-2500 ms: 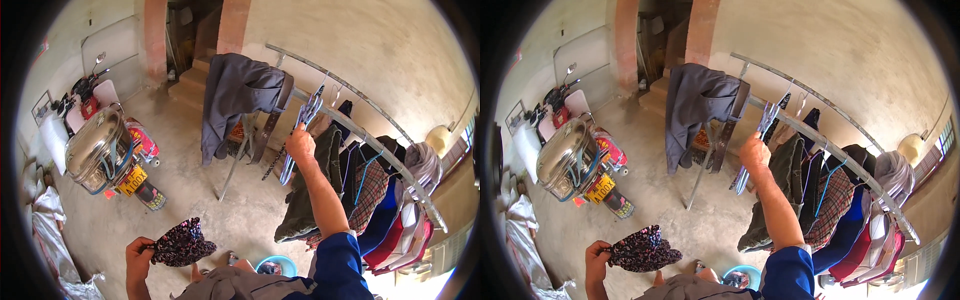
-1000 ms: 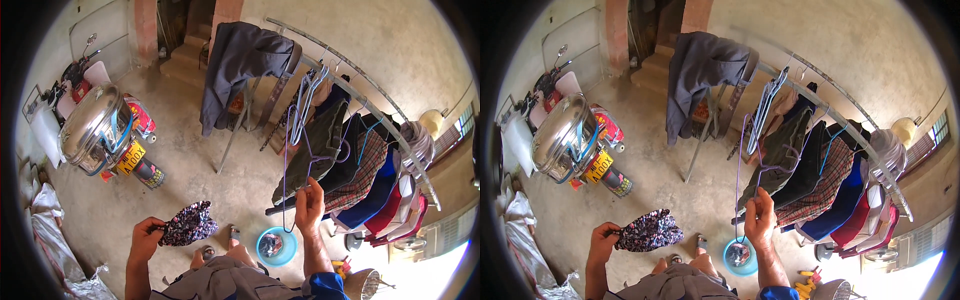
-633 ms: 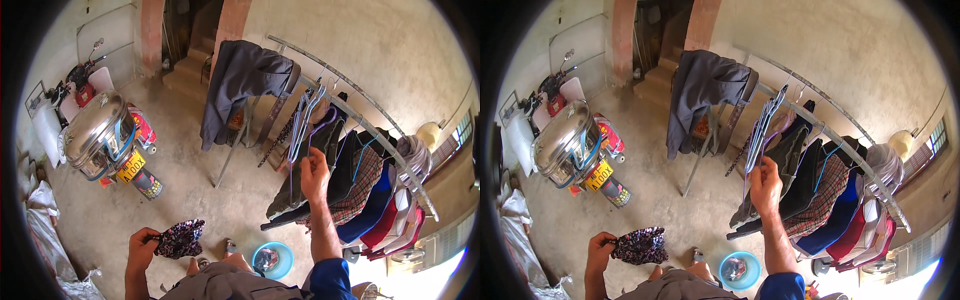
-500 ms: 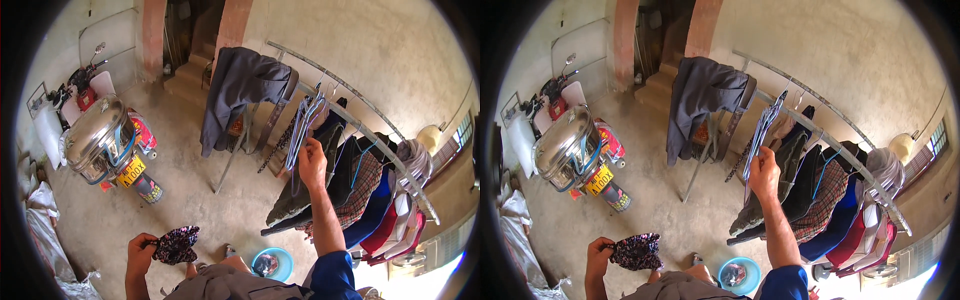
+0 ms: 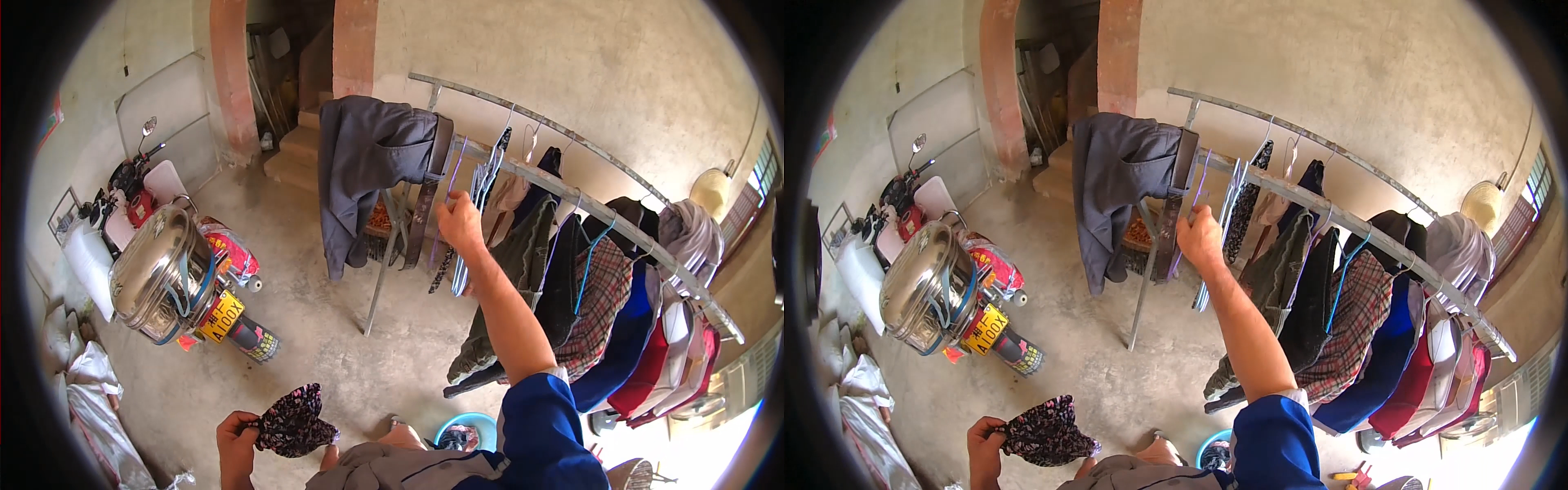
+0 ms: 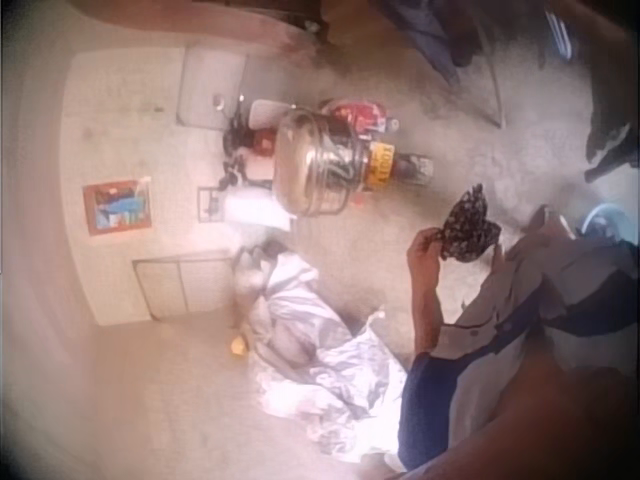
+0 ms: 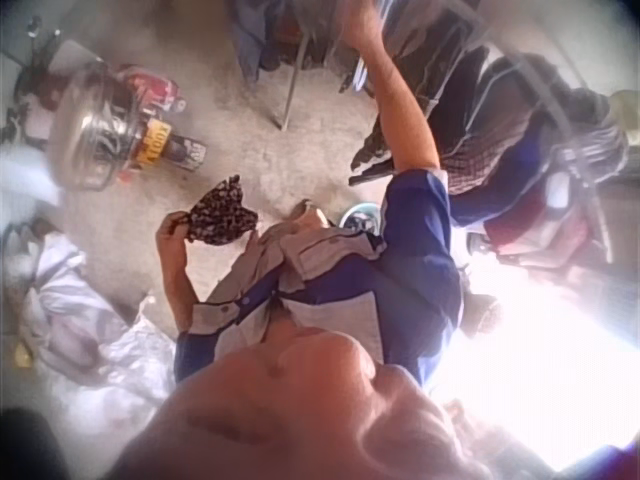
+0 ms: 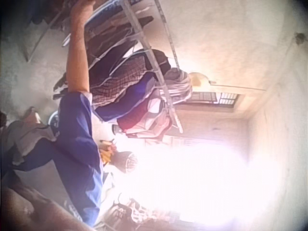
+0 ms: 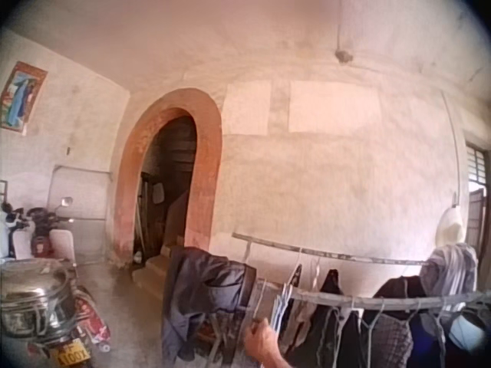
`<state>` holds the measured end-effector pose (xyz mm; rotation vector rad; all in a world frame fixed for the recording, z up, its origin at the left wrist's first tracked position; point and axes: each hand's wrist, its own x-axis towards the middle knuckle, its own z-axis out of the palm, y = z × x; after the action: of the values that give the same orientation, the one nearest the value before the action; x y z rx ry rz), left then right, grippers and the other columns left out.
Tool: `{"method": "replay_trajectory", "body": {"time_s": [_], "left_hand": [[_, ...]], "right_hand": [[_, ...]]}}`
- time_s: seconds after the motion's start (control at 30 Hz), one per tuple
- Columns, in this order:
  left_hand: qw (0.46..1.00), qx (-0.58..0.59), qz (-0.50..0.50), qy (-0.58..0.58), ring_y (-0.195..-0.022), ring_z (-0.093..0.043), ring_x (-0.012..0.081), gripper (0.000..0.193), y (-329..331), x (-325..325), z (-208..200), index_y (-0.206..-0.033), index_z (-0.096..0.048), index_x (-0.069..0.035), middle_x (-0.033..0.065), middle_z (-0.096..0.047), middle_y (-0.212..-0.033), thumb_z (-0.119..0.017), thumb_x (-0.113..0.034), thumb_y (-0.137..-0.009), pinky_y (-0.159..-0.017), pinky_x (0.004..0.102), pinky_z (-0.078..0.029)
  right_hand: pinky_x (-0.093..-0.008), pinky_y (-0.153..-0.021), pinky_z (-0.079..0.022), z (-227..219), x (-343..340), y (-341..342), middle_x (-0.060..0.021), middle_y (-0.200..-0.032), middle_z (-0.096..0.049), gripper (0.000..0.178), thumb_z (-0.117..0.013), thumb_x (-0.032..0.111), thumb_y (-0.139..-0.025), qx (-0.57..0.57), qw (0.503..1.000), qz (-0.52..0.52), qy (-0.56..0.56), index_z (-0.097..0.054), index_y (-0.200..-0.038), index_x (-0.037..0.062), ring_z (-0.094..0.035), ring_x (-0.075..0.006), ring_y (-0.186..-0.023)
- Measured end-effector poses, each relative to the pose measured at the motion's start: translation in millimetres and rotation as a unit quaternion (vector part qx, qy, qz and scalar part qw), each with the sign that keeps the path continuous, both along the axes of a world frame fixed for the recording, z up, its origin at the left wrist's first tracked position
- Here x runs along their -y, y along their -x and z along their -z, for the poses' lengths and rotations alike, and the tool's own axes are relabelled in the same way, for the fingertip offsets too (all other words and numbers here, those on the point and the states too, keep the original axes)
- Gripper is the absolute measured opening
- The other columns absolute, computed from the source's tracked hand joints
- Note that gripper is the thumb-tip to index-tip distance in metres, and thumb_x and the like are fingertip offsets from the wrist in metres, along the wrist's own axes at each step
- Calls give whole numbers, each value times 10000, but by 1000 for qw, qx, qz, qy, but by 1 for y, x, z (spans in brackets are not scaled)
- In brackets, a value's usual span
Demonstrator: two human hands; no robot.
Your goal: The person takes clothes from a basin, places them onto hangers, and hangs them on a drying rack.
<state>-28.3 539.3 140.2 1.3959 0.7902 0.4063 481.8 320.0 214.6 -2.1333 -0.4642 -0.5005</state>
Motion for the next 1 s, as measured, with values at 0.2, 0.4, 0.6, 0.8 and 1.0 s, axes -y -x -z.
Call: {"method": "replay_trajectory", "body": {"time_s": [0.2,0.4,0.6,0.8,1.0], "left_hand": [[1000,24,15,5,-606,-556,95,159,-17,7,-7,-902,-626,38,45,-631,-745,-519,48,-784,-540,240,-435],[999,16,37,-1,-643,-563,89,163,-34,9,2,-907,-626,38,46,-633,-756,-516,60,-789,-570,237,-439],[999,30,31,18,-643,-562,89,177,-41,10,0,-906,-624,39,49,-637,-774,-505,76,-781,-573,237,-442],[999,28,17,25,-648,-559,89,174,-34,9,4,-904,-621,39,46,-635,-777,-507,72,-777,-578,235,-440],[1000,21,0,17,-697,-586,101,171,-32,8,2,-878,-631,34,45,-649,-778,-528,57,-742,-664,234,-462]], "right_hand": [[-430,-756,-529,4,29,27,-221,-869,-667,308,-653,227,-863,74,997,-12,-10,-604,-992,-49,-665,-380,-812],[-471,-722,-530,6,49,3,-196,-895,-647,316,-694,264,-844,84,988,74,108,-575,-967,-1,-652,-399,-803],[-461,-733,-549,-7,38,-2,-201,-899,-678,360,-719,312,-811,32,960,135,243,-596,-934,-4,-680,-379,-838],[-483,-760,-549,-6,46,-17,-242,-858,-691,219,-614,211,-814,-8,942,162,294,-643,-852,-3,-687,-396,-831],[-513,-668,-539,6,39,-13,-257,-731,-655,223,-594,206,-854,75,968,129,202,-541,-886,-8,-657,-447,-711]]}}
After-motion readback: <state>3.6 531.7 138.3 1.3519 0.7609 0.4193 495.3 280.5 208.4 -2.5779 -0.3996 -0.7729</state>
